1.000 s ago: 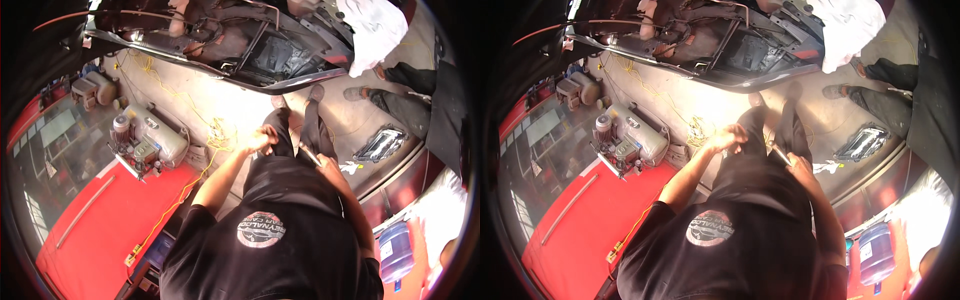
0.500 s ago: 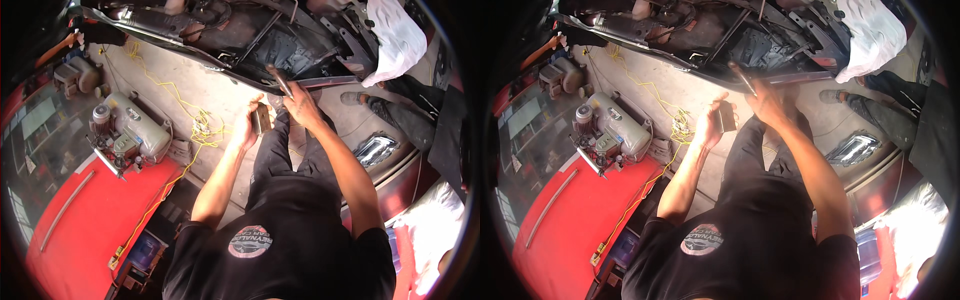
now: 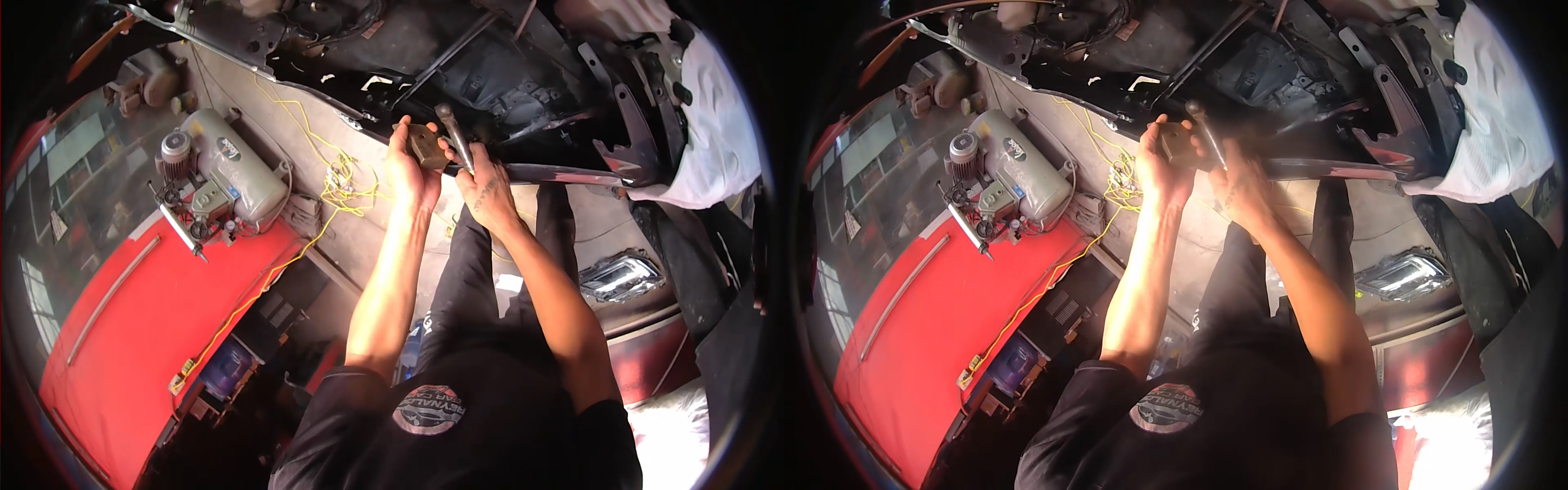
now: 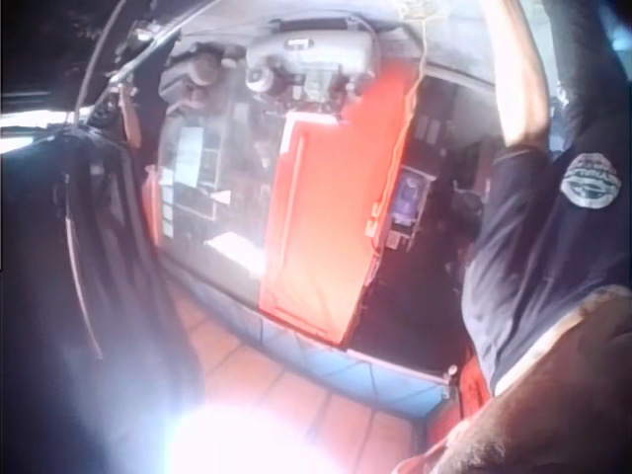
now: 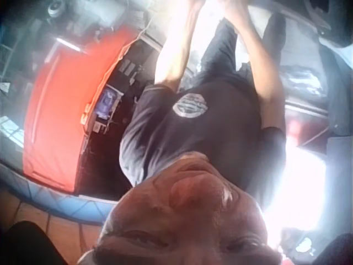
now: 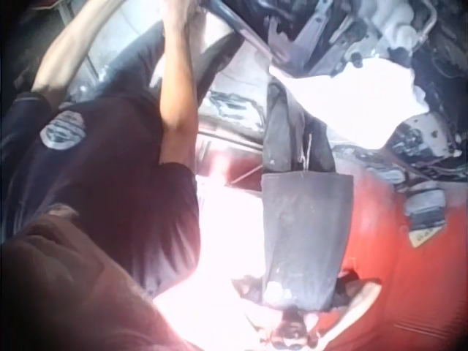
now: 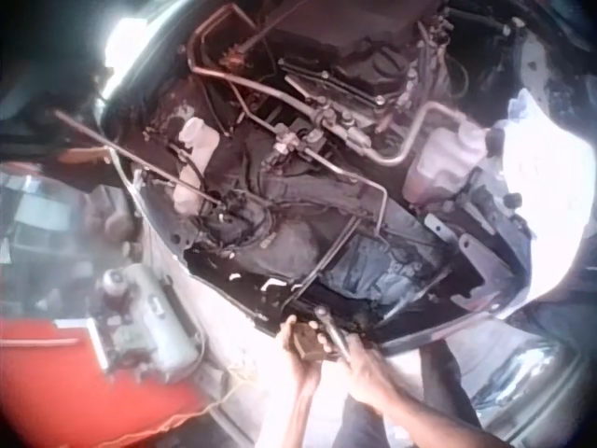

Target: The person uses a hammer and a metal plate to straighten a damaged car body panel before positioning a headlight assembly into the front of the vehicle.

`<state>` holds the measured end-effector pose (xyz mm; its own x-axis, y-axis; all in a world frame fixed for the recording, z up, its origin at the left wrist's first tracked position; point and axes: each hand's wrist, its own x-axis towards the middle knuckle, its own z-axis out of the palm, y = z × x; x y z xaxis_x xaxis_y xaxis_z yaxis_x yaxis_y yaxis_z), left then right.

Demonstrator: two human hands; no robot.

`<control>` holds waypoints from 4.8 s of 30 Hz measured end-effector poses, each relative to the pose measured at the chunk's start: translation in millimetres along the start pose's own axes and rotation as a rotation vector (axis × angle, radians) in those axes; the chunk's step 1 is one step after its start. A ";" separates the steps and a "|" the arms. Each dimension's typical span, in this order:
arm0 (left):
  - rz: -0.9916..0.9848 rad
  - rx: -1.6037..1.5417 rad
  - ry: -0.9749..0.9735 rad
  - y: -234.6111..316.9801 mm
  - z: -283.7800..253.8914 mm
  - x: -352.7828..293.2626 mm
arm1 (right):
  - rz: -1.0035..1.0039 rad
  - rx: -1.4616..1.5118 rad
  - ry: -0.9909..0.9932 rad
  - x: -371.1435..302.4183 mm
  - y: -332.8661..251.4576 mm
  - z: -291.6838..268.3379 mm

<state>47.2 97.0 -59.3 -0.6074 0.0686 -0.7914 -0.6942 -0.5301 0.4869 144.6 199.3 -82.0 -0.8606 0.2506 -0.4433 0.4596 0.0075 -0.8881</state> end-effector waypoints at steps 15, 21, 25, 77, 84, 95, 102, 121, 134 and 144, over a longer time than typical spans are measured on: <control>0.297 0.711 0.206 -30.5 15.9 2.0 | 0.086 0.224 -0.134 32.1 -8.8 -31.1; 0.230 0.543 0.301 -32.9 24.6 1.2 | 0.049 0.088 -0.206 50.5 -9.5 -20.4; 0.211 0.448 0.307 -36.9 16.5 9.7 | 0.050 -0.104 -0.238 73.4 -15.7 -35.4; 1.046 2.392 -0.797 51.1 -49.0 30.1 | 0.158 0.050 -0.023 -23.6 -21.3 -66.5; 1.142 2.308 -0.789 53.4 -52.7 42.1 | 0.163 -0.013 -0.070 -30.2 -10.6 -75.3; 1.105 2.339 -0.809 54.0 -60.6 37.2 | 0.164 -0.102 -0.010 -54.2 9.9 -93.7; 1.153 2.261 -0.737 47.1 -57.4 33.0 | 0.151 0.017 0.023 -44.2 6.2 -84.4; 0.452 0.321 -0.288 137.1 -128.1 205.5 | 0.170 0.323 -0.059 -19.8 38.4 -41.4; 0.543 0.599 -0.211 156.7 -165.7 236.3 | 0.134 0.127 -0.094 -22.7 36.9 -41.1; 0.567 0.622 -0.143 145.9 -145.0 201.3 | 0.194 0.223 -0.105 -24.0 32.6 -46.3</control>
<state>-120.4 -89.0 -201.2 -0.9409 0.0616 -0.3330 -0.3309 0.0409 0.9428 190.4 238.4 -94.6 -0.7849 0.1256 -0.6068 0.5678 -0.2461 -0.7855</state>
